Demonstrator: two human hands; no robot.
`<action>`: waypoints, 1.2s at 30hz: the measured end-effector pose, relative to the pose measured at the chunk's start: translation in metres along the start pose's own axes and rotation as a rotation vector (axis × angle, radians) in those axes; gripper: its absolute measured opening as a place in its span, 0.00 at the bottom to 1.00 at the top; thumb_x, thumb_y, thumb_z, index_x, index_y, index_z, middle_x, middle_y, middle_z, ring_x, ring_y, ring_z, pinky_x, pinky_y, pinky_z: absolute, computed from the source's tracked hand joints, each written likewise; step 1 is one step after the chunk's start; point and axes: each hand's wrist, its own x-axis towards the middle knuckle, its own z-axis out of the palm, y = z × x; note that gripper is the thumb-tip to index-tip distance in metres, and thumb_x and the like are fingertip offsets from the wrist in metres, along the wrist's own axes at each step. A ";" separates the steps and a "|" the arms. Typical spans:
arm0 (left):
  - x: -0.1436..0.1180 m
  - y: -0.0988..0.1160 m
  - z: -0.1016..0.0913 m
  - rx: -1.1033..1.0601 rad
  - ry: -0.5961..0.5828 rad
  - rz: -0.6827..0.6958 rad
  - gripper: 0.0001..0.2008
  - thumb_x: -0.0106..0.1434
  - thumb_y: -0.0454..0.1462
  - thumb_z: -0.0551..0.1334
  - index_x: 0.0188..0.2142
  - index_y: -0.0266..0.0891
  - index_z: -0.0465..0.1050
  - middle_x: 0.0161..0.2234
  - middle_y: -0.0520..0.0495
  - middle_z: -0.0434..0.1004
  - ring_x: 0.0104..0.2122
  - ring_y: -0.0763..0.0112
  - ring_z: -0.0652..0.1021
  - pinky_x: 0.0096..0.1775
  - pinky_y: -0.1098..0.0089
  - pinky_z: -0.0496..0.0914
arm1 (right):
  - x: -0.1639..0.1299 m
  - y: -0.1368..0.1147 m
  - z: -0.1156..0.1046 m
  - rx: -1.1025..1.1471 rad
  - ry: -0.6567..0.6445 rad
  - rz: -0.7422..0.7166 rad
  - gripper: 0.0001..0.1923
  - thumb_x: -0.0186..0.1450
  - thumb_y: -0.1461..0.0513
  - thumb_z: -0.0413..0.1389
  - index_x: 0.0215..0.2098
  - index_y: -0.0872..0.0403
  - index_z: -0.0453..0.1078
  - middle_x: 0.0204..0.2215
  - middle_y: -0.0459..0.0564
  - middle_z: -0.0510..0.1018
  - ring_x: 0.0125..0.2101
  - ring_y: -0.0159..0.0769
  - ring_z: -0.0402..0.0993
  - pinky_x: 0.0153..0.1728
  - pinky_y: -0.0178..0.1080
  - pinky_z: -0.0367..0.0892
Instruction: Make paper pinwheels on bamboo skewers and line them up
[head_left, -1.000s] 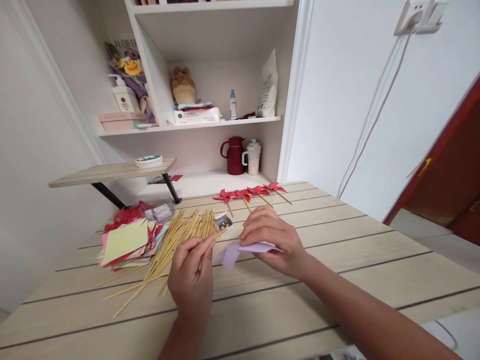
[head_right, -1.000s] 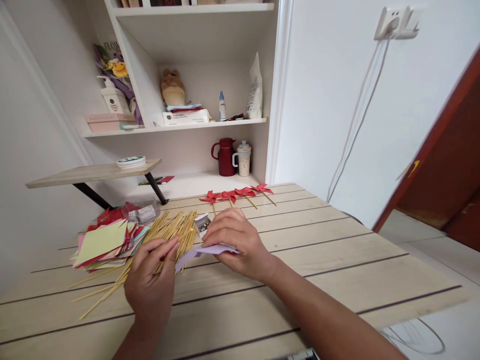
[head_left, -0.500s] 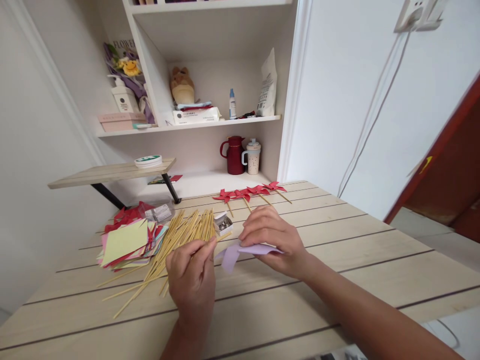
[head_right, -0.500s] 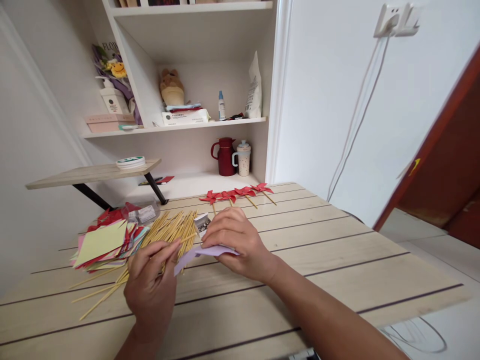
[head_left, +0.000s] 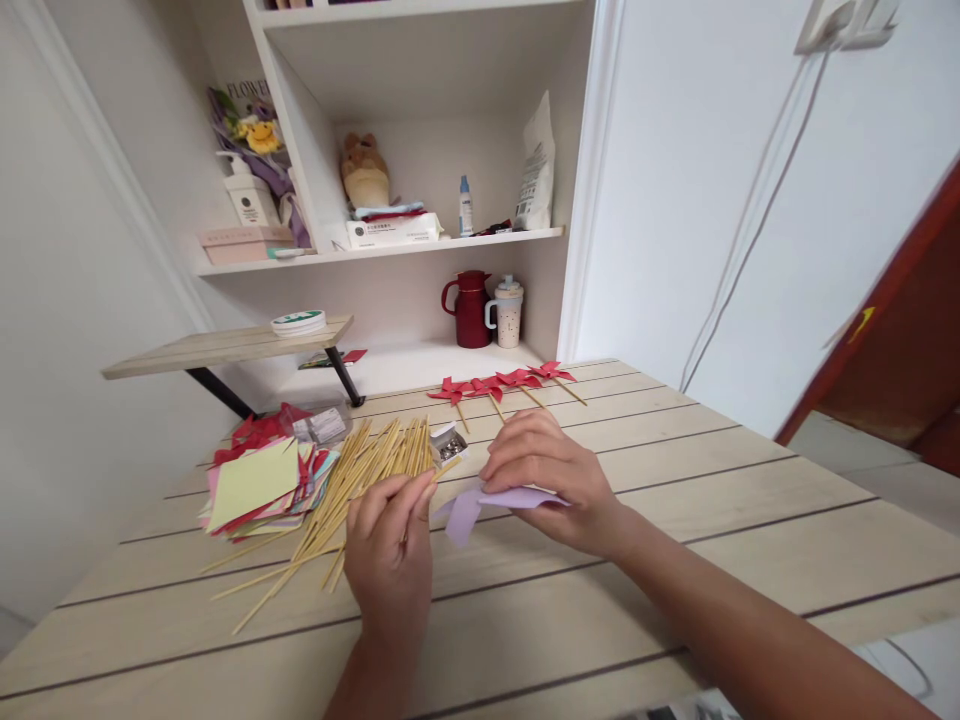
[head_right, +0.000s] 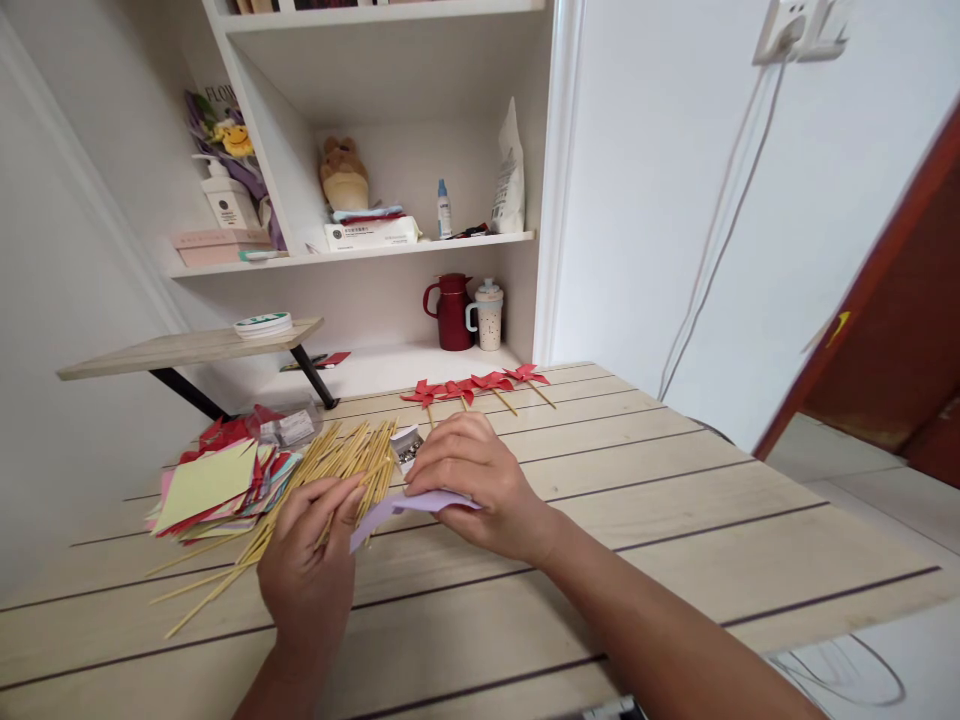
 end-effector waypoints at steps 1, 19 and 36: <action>0.000 0.000 0.000 -0.021 -0.014 -0.029 0.08 0.64 0.33 0.63 0.41 0.43 0.80 0.36 0.51 0.78 0.36 0.73 0.78 0.41 0.71 0.70 | 0.000 0.000 0.000 0.001 -0.004 -0.001 0.08 0.64 0.68 0.58 0.39 0.51 0.75 0.33 0.50 0.82 0.38 0.40 0.75 0.44 0.49 0.69; 0.002 -0.003 0.005 -0.162 -0.109 -0.162 0.08 0.66 0.35 0.61 0.37 0.38 0.80 0.34 0.49 0.80 0.34 0.72 0.80 0.37 0.74 0.74 | 0.000 0.001 -0.002 -0.011 -0.017 0.015 0.06 0.64 0.67 0.58 0.38 0.51 0.75 0.33 0.49 0.82 0.38 0.40 0.75 0.44 0.48 0.68; 0.003 0.000 0.005 -0.216 -0.149 -0.151 0.07 0.64 0.36 0.62 0.37 0.40 0.81 0.33 0.49 0.80 0.32 0.72 0.80 0.35 0.74 0.74 | 0.002 -0.001 -0.005 -0.026 -0.015 0.020 0.04 0.66 0.64 0.58 0.37 0.50 0.76 0.32 0.49 0.82 0.39 0.40 0.75 0.44 0.48 0.69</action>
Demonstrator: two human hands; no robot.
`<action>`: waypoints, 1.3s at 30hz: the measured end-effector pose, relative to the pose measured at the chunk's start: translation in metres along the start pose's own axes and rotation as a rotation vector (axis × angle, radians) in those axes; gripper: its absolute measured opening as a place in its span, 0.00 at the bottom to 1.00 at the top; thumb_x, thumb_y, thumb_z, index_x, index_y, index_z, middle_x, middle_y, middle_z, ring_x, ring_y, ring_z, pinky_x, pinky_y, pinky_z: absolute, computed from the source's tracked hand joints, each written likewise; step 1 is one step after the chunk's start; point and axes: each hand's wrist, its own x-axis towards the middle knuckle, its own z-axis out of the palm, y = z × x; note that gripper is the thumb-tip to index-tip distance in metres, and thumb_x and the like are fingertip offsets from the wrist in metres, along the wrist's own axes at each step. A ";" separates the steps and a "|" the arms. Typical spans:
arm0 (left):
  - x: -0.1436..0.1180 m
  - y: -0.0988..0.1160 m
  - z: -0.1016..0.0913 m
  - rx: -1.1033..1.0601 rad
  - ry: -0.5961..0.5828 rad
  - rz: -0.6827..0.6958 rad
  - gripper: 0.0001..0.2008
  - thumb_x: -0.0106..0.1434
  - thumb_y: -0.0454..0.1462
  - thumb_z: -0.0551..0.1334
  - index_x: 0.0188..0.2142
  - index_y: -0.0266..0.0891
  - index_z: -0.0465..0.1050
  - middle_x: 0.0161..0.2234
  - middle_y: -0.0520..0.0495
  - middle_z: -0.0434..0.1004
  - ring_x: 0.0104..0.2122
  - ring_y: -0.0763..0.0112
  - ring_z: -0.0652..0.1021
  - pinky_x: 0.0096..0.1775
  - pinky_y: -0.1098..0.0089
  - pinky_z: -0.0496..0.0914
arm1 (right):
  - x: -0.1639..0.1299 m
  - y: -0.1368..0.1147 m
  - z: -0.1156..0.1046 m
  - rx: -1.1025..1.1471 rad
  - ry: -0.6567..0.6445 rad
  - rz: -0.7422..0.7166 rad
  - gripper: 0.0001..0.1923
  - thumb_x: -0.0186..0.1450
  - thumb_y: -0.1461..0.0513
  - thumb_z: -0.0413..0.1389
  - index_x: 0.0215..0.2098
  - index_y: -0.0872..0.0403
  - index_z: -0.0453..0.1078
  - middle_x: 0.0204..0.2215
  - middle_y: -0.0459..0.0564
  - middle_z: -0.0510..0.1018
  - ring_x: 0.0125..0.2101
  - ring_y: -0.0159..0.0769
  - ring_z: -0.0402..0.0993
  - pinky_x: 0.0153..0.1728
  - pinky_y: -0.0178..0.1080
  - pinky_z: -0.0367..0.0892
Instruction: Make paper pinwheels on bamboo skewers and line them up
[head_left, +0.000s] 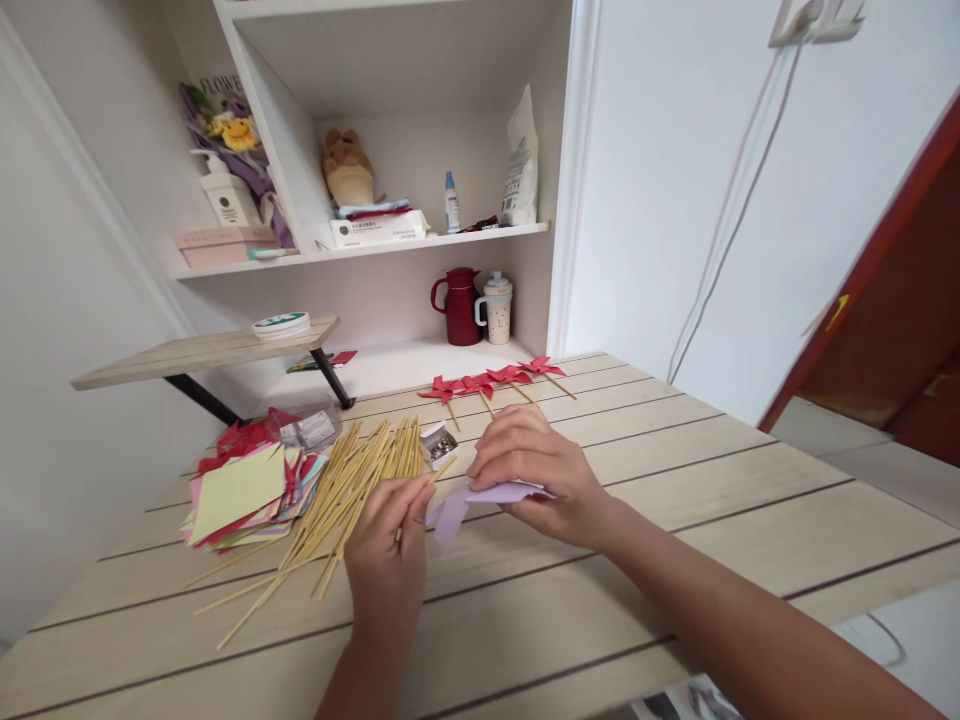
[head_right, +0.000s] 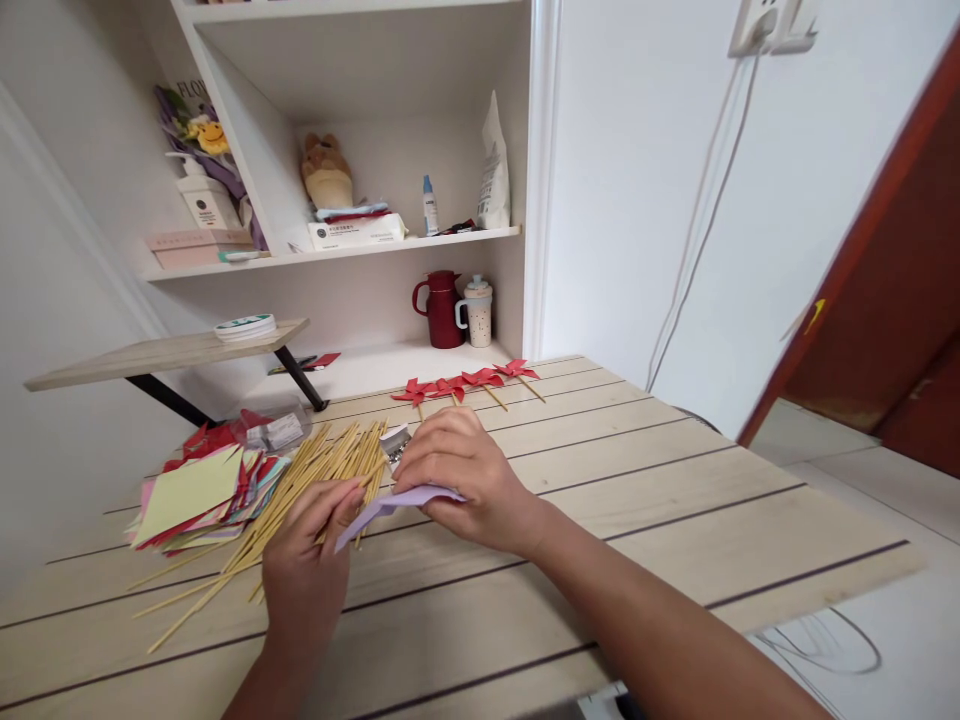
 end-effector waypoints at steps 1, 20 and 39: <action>0.001 -0.002 0.000 -0.001 -0.009 -0.031 0.07 0.64 0.36 0.62 0.37 0.39 0.81 0.33 0.48 0.80 0.32 0.71 0.80 0.34 0.73 0.74 | 0.000 0.000 0.000 0.013 0.001 0.003 0.04 0.66 0.65 0.58 0.37 0.51 0.76 0.32 0.49 0.82 0.39 0.40 0.75 0.44 0.48 0.69; 0.002 0.007 -0.005 -0.002 0.002 0.084 0.06 0.64 0.34 0.63 0.37 0.40 0.80 0.32 0.50 0.80 0.31 0.75 0.80 0.33 0.77 0.73 | -0.004 -0.006 0.003 0.021 0.026 0.024 0.07 0.64 0.68 0.59 0.37 0.51 0.77 0.43 0.53 0.77 0.44 0.41 0.73 0.46 0.49 0.70; -0.005 0.010 -0.004 0.025 -0.003 0.111 0.08 0.65 0.34 0.62 0.40 0.44 0.81 0.34 0.49 0.81 0.33 0.71 0.80 0.38 0.72 0.74 | -0.003 -0.004 0.001 -0.026 0.035 0.009 0.08 0.65 0.67 0.57 0.38 0.49 0.76 0.42 0.52 0.77 0.44 0.42 0.73 0.46 0.49 0.70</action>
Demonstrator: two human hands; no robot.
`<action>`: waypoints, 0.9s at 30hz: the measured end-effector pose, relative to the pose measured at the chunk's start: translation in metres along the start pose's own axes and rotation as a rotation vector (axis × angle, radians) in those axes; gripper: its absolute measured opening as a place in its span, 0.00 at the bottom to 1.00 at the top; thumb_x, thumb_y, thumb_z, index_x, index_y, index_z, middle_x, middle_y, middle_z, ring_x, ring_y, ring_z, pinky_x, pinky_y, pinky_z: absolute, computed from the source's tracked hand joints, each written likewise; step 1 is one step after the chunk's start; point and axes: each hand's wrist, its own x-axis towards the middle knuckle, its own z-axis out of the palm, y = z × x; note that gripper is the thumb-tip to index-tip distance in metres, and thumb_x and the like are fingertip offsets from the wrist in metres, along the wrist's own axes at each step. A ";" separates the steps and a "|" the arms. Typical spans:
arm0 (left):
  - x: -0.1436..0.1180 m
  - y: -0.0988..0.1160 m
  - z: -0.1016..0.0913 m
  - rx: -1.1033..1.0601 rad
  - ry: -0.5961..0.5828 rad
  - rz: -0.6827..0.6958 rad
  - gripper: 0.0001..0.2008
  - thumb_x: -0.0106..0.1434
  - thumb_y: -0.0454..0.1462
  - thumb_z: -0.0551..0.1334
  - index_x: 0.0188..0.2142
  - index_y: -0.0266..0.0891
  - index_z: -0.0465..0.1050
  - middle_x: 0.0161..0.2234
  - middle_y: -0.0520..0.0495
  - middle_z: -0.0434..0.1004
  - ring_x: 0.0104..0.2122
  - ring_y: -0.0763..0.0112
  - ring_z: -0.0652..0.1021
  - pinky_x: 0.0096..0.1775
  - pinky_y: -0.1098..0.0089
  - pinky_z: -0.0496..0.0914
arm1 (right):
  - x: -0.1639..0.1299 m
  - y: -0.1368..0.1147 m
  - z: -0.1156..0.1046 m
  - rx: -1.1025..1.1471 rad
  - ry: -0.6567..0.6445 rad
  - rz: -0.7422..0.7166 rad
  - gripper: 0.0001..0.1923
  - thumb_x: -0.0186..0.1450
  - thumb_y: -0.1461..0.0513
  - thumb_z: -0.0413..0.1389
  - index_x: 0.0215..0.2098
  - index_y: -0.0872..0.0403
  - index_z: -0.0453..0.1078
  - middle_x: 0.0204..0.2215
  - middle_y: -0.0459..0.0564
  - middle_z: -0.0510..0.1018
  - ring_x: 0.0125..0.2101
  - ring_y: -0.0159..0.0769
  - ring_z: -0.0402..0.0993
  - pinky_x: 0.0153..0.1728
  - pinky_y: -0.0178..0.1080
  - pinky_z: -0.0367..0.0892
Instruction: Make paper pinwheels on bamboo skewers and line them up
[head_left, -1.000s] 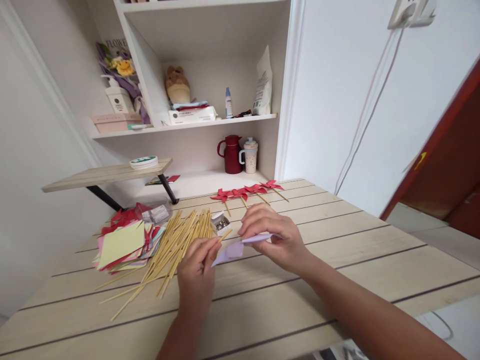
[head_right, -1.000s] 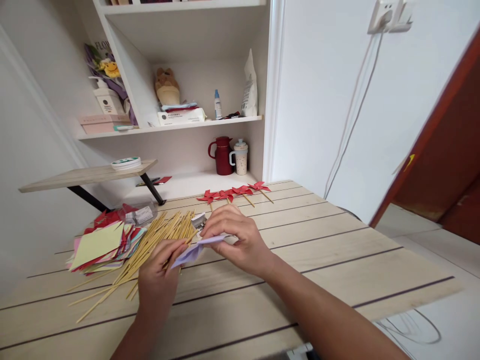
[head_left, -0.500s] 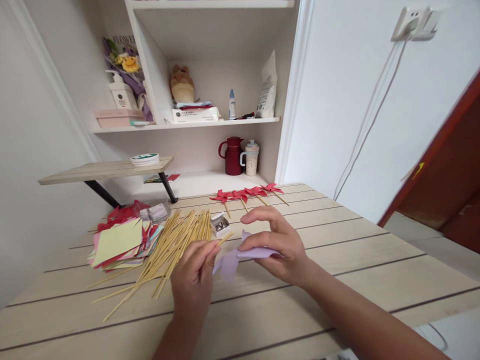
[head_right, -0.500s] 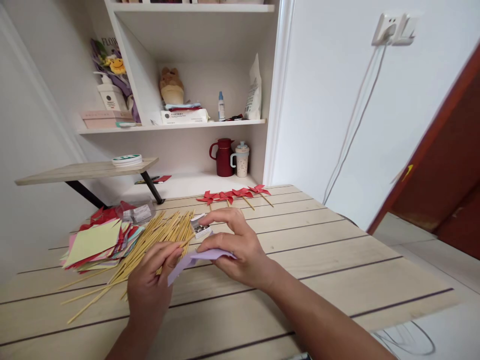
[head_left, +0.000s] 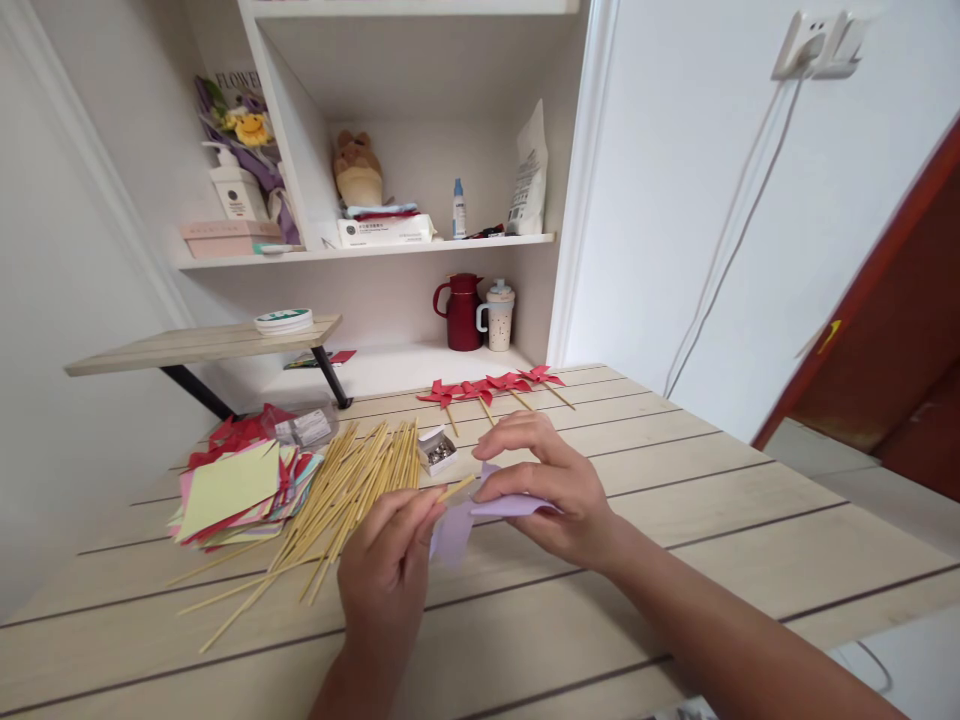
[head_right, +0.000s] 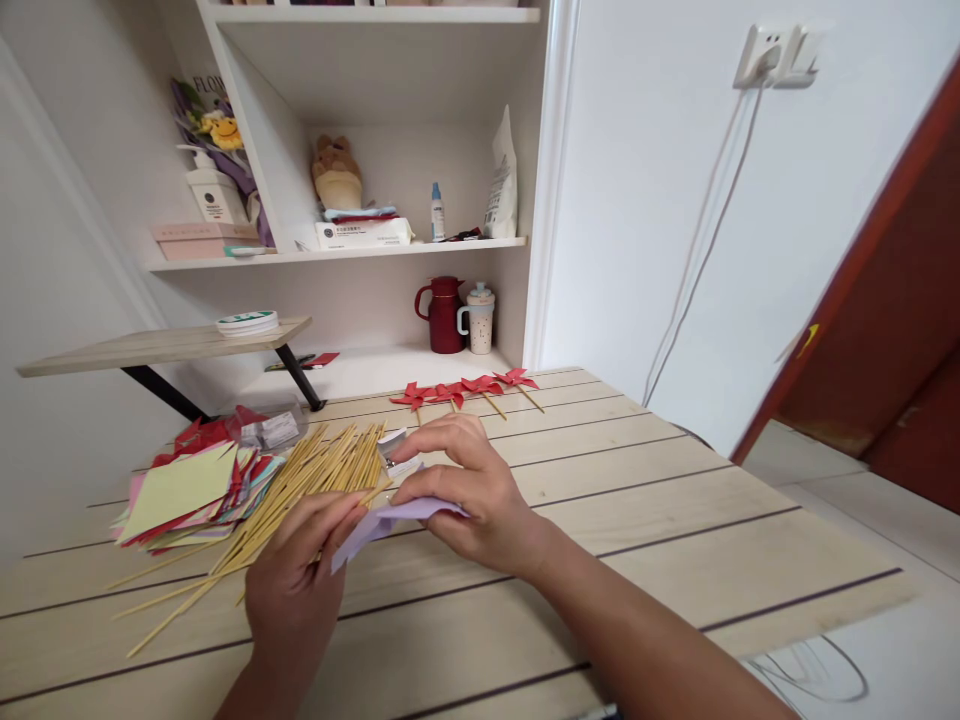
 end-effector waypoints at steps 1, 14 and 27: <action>0.000 0.000 0.000 0.000 0.004 0.018 0.08 0.64 0.34 0.62 0.40 0.44 0.81 0.34 0.49 0.81 0.33 0.71 0.80 0.38 0.73 0.74 | 0.000 0.000 0.000 0.002 0.001 0.001 0.08 0.65 0.67 0.57 0.38 0.49 0.76 0.42 0.52 0.77 0.43 0.41 0.73 0.46 0.49 0.69; -0.004 0.004 0.001 -0.012 0.006 -0.016 0.08 0.65 0.36 0.61 0.40 0.45 0.81 0.35 0.49 0.82 0.35 0.70 0.80 0.39 0.71 0.74 | 0.003 -0.001 0.000 -0.008 0.034 0.005 0.07 0.65 0.67 0.57 0.36 0.49 0.76 0.40 0.51 0.78 0.41 0.40 0.74 0.44 0.48 0.70; -0.005 0.002 0.001 -0.033 -0.002 0.022 0.10 0.64 0.33 0.62 0.42 0.46 0.80 0.36 0.50 0.82 0.35 0.70 0.80 0.40 0.71 0.73 | 0.001 0.000 0.002 0.051 0.027 0.004 0.10 0.61 0.71 0.58 0.36 0.52 0.76 0.40 0.52 0.78 0.41 0.41 0.74 0.44 0.50 0.68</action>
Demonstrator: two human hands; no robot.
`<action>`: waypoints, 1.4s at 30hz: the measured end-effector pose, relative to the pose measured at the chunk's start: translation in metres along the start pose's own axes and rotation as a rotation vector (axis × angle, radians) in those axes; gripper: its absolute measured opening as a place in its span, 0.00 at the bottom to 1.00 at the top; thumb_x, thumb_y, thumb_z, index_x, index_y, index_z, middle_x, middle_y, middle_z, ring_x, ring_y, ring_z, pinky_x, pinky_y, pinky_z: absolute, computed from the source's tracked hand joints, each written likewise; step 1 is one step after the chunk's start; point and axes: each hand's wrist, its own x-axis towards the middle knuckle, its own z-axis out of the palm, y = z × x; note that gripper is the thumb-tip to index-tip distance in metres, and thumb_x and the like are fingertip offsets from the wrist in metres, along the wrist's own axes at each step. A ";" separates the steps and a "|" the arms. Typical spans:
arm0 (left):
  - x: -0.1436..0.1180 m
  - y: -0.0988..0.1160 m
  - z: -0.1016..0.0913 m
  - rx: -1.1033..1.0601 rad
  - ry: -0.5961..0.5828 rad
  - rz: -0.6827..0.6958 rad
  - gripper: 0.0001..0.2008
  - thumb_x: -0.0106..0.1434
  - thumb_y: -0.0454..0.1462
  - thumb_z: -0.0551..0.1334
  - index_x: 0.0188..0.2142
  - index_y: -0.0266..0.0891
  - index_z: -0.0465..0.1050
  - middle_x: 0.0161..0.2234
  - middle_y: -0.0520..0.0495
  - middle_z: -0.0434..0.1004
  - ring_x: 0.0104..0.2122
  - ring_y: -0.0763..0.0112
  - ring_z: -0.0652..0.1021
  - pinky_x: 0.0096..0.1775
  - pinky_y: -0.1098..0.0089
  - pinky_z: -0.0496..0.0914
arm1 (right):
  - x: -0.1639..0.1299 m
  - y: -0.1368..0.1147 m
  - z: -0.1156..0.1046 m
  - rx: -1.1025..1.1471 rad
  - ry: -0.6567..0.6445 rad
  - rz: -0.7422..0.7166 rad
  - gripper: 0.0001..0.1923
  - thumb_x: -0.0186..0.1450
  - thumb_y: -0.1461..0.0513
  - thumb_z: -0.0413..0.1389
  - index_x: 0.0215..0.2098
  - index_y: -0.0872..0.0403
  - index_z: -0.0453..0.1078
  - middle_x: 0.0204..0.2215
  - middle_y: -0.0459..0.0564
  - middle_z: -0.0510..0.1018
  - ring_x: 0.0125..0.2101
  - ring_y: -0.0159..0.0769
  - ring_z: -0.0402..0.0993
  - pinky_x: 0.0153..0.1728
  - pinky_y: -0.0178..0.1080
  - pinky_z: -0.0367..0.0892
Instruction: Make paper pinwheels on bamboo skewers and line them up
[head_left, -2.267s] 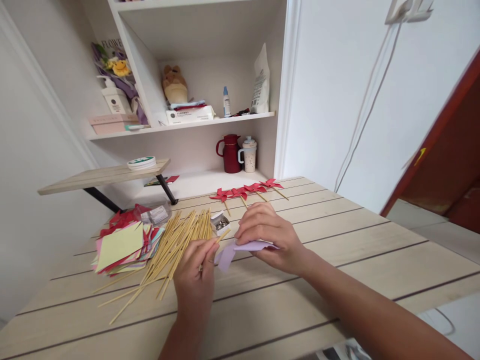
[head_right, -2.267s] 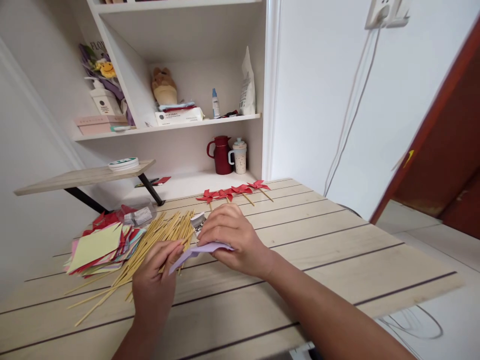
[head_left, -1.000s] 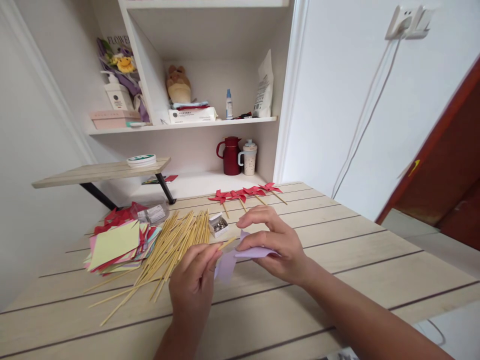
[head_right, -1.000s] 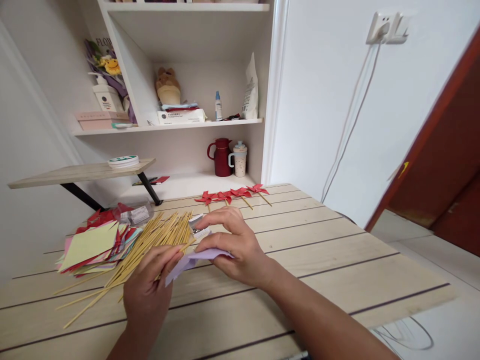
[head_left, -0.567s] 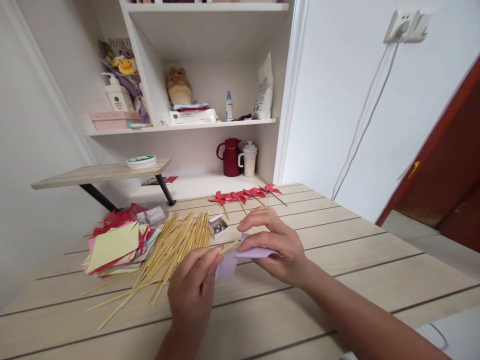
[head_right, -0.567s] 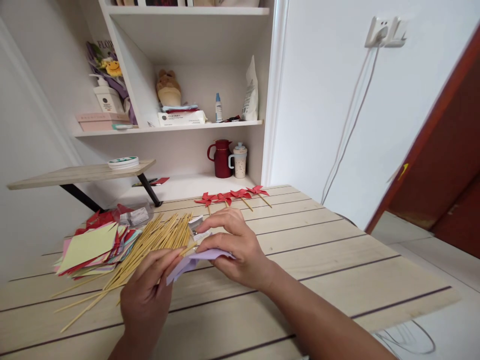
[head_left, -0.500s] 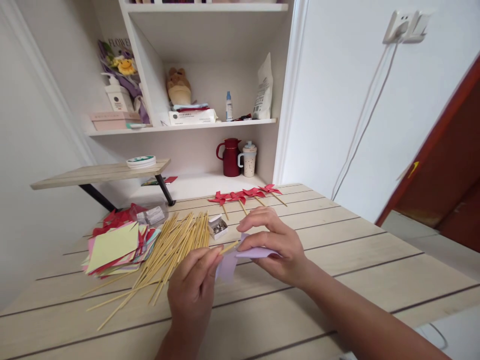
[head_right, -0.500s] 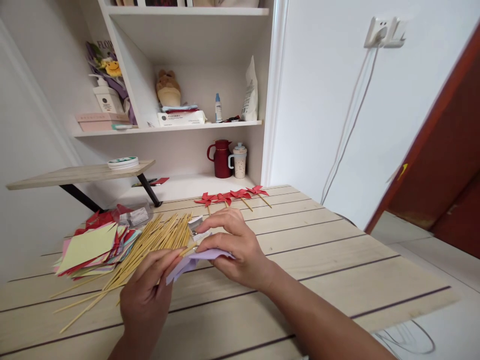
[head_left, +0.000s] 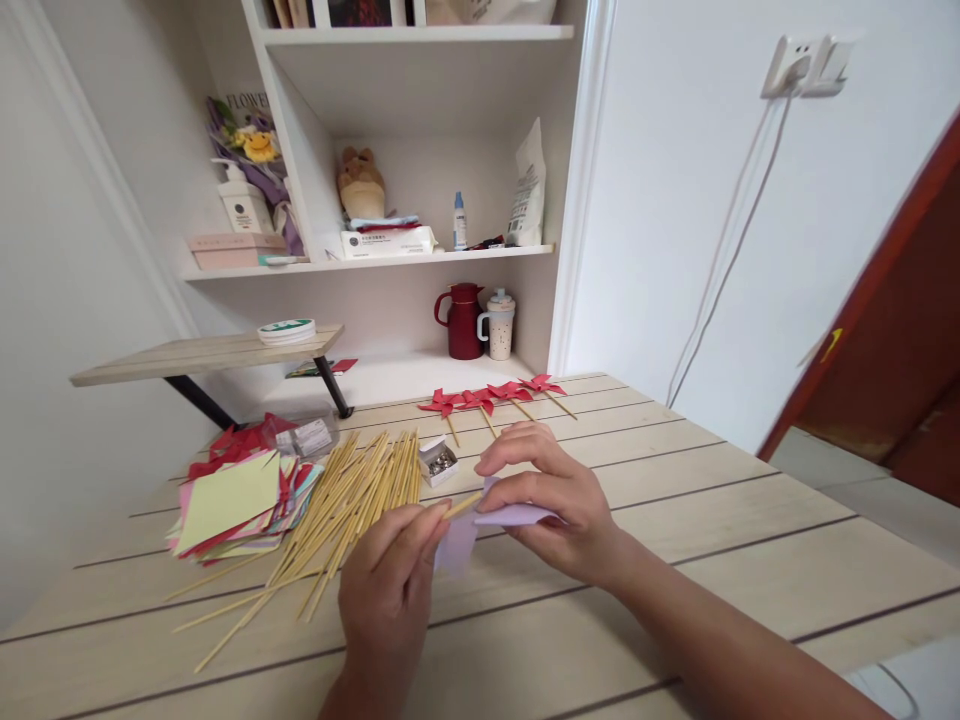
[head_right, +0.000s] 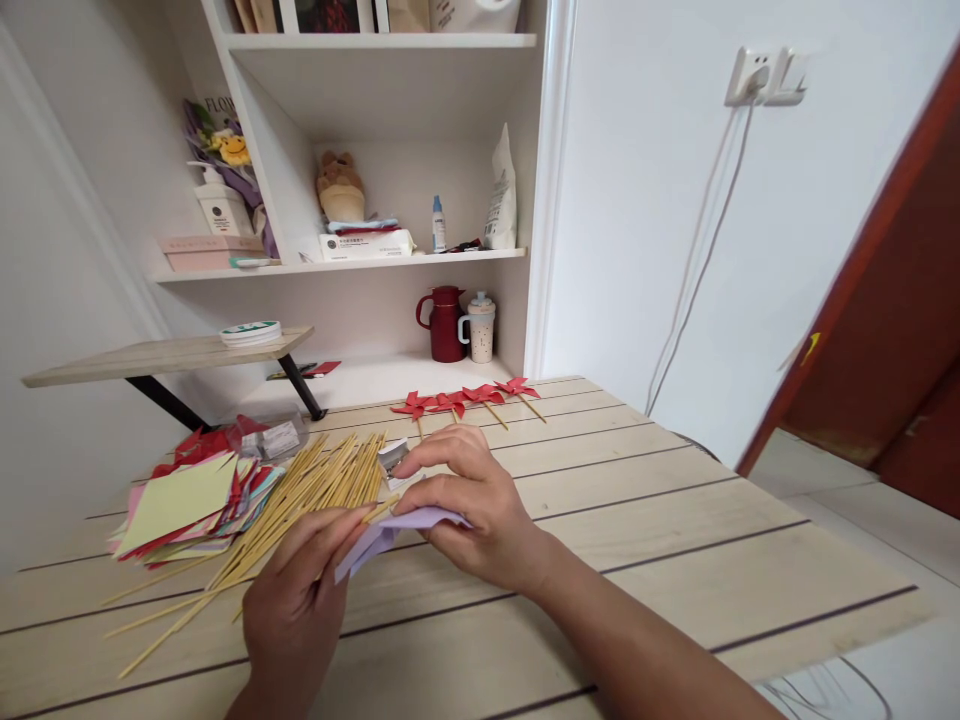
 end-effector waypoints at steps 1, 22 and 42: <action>0.000 0.000 0.000 -0.003 0.002 0.002 0.10 0.64 0.33 0.62 0.42 0.46 0.80 0.36 0.51 0.82 0.35 0.70 0.80 0.40 0.71 0.73 | 0.000 0.000 0.000 0.001 0.002 0.000 0.10 0.61 0.71 0.58 0.36 0.52 0.76 0.40 0.52 0.78 0.40 0.41 0.74 0.44 0.50 0.68; -0.002 -0.004 0.001 0.034 0.029 0.071 0.10 0.64 0.32 0.63 0.43 0.45 0.79 0.37 0.51 0.81 0.37 0.72 0.80 0.41 0.72 0.72 | 0.001 0.000 0.000 -0.013 0.000 0.008 0.12 0.62 0.72 0.57 0.38 0.50 0.75 0.39 0.51 0.79 0.40 0.40 0.74 0.44 0.50 0.69; 0.005 -0.001 -0.015 0.292 0.029 0.411 0.13 0.62 0.25 0.62 0.45 0.36 0.75 0.35 0.47 0.80 0.34 0.72 0.79 0.39 0.70 0.71 | 0.002 -0.004 0.001 -0.033 -0.023 0.006 0.11 0.61 0.72 0.57 0.38 0.51 0.74 0.35 0.49 0.81 0.35 0.36 0.76 0.48 0.50 0.66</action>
